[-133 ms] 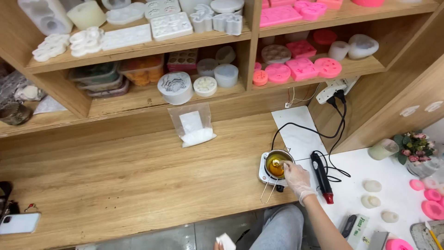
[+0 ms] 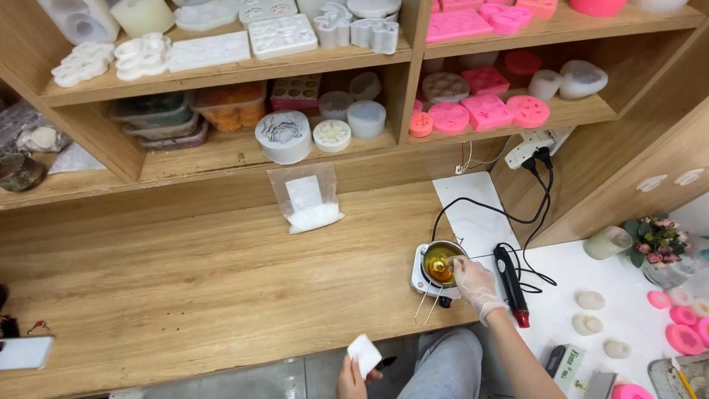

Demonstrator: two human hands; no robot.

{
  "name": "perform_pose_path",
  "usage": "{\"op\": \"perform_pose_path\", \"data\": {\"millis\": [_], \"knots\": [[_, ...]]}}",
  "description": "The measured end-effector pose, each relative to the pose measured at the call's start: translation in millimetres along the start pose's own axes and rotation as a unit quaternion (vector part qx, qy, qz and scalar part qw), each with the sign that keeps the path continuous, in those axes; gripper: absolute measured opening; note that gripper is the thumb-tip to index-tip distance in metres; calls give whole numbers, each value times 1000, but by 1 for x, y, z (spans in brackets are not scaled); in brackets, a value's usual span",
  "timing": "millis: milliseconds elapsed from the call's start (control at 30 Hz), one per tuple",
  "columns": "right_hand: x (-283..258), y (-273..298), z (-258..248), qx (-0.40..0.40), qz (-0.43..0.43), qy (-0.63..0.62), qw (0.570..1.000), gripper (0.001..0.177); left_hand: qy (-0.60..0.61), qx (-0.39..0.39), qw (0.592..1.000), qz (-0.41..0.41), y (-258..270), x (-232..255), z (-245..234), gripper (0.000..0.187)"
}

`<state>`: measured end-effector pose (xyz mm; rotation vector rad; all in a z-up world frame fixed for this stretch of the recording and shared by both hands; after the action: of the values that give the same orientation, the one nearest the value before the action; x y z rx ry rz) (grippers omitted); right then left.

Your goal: Melting and stirring wax in a pot on a heating plate using a heat gun.

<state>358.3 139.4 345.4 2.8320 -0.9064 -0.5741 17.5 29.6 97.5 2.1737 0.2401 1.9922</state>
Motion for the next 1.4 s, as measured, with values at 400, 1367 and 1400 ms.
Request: {"op": "perform_pose_path", "data": {"millis": [400,1367,1400], "knots": [[8,-33,18,31,-68,23,997,37,-132,-88,985,64,-64,104,46,31],[14,-10,5,31,-65,-29,997,34,185,-140,968,-91,-86,111,108,43],[15,-13,10,62,-65,-32,995,34,185,-145,967,-98,-89,112,106,43]]}}
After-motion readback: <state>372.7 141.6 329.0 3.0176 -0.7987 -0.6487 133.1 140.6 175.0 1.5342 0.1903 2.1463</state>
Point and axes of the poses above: each hand's wrist, its own y-axis away from the middle knuckle, its own z-axis out of the palm, x = y × z, the point moved 1 cm from there along -y, towards the middle knuckle, and after that the axes turned 8 degrees about z, right-handed, at the moved point
